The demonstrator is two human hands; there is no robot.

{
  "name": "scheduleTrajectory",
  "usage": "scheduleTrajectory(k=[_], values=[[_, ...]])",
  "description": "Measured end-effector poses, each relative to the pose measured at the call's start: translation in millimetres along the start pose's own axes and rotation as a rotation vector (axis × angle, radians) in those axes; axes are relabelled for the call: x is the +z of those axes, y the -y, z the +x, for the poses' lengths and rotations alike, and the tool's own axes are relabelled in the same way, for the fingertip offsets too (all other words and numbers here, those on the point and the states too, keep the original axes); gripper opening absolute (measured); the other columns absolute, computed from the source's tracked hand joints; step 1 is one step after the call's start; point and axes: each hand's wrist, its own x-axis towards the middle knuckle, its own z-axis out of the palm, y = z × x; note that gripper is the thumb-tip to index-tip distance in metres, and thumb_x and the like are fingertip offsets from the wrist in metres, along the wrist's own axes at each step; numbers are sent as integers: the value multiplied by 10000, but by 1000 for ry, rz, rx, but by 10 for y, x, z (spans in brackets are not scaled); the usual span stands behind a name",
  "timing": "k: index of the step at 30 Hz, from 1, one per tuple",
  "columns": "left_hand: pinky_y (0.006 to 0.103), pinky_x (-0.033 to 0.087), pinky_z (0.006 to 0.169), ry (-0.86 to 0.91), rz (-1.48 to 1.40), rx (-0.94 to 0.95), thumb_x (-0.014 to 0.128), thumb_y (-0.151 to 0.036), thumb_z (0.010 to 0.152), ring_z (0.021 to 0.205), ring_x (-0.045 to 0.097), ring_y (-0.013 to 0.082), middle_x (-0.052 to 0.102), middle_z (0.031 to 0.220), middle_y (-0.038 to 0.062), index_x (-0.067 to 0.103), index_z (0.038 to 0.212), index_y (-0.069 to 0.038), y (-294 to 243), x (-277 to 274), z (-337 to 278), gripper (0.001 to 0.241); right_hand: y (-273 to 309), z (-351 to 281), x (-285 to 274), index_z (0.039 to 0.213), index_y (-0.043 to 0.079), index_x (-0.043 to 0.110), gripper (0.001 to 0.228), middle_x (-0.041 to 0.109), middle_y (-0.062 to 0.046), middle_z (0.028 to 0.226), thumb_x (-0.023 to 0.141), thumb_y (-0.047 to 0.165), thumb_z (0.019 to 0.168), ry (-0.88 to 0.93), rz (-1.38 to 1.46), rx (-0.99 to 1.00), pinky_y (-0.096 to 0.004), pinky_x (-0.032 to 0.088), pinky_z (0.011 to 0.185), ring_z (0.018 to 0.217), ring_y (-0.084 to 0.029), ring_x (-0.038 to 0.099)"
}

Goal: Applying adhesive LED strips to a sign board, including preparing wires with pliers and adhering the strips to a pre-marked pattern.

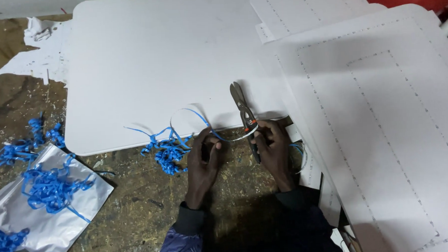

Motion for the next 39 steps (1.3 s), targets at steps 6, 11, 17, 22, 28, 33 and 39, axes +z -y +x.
scheduleTrajectory(k=[6,11,17,22,28,33,39], values=[[621,611,876,225,133,-120,776,-201,1049,1062,755,545,796,1210,220,670,1507,-115,-161,174,69,477,89,-142,-114,1546,-15,602,470,745,-292,1385,680,48,1086,42,99,4,-378,691,679,1104,-346,823],[635,621,885,431,379,-120,746,-350,1059,1058,773,514,834,1108,182,675,1481,-240,-251,367,175,442,34,-280,-62,1539,-38,640,473,709,-283,1460,699,32,1075,71,76,-36,-499,681,983,1308,-431,740],[554,680,869,462,380,-165,758,-406,1050,1040,816,436,871,1057,141,769,1407,-311,-35,413,35,370,-17,-267,-216,1722,20,435,690,567,-298,1630,667,58,1074,162,79,74,-586,634,1081,1403,-496,663],[541,703,798,452,236,-141,782,-285,1042,1009,828,462,886,1051,161,809,1346,-259,-189,376,22,306,267,-297,-262,1688,99,567,660,575,-271,1678,680,19,1043,325,32,100,-561,606,1139,1497,-504,582],[566,715,712,607,144,-70,779,-177,1034,860,811,482,872,1059,215,802,1318,-161,-477,261,53,286,378,-373,-344,1812,91,254,926,630,-349,1548,628,-56,977,317,-65,115,-529,639,1128,1413,-518,671],[596,687,798,644,-51,39,809,-159,1028,1053,811,527,852,1145,257,789,1337,-154,-532,115,42,310,562,-406,-578,1390,-10,813,432,835,-275,1269,789,160,993,215,266,315,-491,694,961,1209,-315,788],[526,560,721,688,134,232,726,-45,1039,930,752,410,745,1295,205,704,1368,-174,-293,18,-98,354,1113,-45,-1512,1815,268,458,732,851,-50,1281,499,469,1113,119,-796,317,-446,556,1054,1041,-291,842]])
